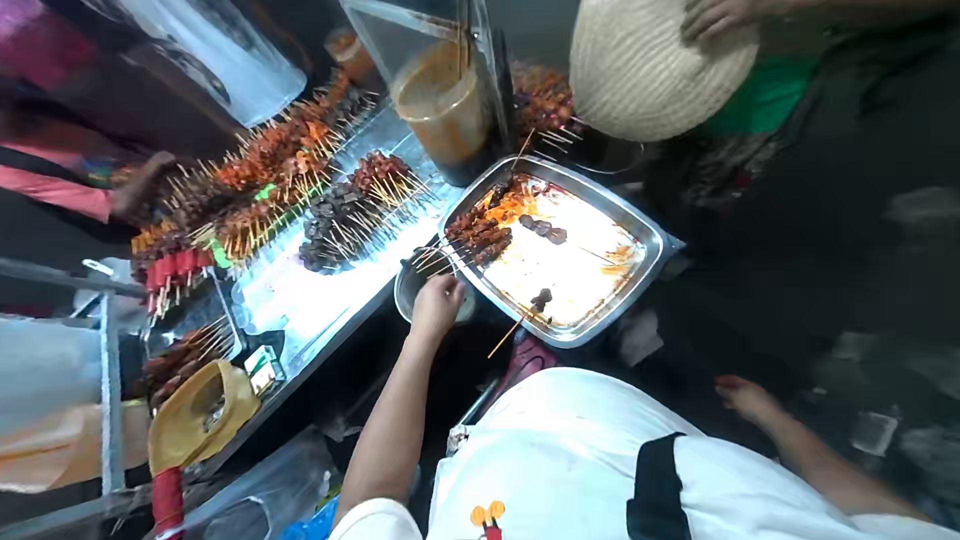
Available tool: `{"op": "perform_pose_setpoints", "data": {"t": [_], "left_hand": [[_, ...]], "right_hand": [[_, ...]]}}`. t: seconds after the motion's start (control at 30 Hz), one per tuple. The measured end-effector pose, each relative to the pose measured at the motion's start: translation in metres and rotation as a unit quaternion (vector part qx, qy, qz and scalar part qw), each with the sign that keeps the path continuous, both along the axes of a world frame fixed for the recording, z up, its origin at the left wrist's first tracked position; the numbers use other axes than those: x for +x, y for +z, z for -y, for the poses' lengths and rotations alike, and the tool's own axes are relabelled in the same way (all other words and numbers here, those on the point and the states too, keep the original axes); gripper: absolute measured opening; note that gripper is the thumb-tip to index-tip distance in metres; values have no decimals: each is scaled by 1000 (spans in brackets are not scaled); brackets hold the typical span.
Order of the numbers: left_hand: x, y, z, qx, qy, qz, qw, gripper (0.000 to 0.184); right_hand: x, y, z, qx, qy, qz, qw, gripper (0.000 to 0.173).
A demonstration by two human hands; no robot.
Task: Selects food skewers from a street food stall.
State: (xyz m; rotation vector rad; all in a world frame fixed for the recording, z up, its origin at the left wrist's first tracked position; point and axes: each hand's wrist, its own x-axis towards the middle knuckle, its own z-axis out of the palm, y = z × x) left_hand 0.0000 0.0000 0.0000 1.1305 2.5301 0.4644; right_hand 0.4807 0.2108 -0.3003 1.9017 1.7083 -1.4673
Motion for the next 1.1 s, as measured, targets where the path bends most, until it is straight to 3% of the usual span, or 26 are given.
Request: {"op": "perform_pose_setpoints", "data": {"t": [0.1,0.17,0.27,0.57,0.7,0.8,0.87,0.93,1.0,1.1], "left_hand": [[40,-4,6,-122,-73,122,982,43],[52,-9,6,-160,-97,142,972,40],[50,-7,2,-171,-98,120,973,32],[-1,1,-20,-196,-41,16,980,31],[-19,8,-21,-115,-4,-39,993,35],[-47,0,-19,-59,22,-96,993,64],[-63,-4,-20,-97,38,-86,991,90],[-74,-8,-22,-137,39,-64,988,102],[-79,-8,-27,-159,32,-45,986,98],[-82,-6,-38,-177,15,-16,984,67]], "right_hand": [[-3,8,8,-14,-5,3,1000,40],[-4,11,13,-24,-7,3,1000,40],[-1,14,21,-30,0,13,999,40],[14,11,31,-33,-19,25,999,39],[9,10,30,-23,-23,19,999,38],[4,10,29,-24,-29,8,999,39],[1,14,30,-23,-26,12,999,39],[0,18,30,-20,-16,19,999,39],[1,17,31,-17,-20,22,999,38],[7,14,32,-15,-29,25,999,38]]}}
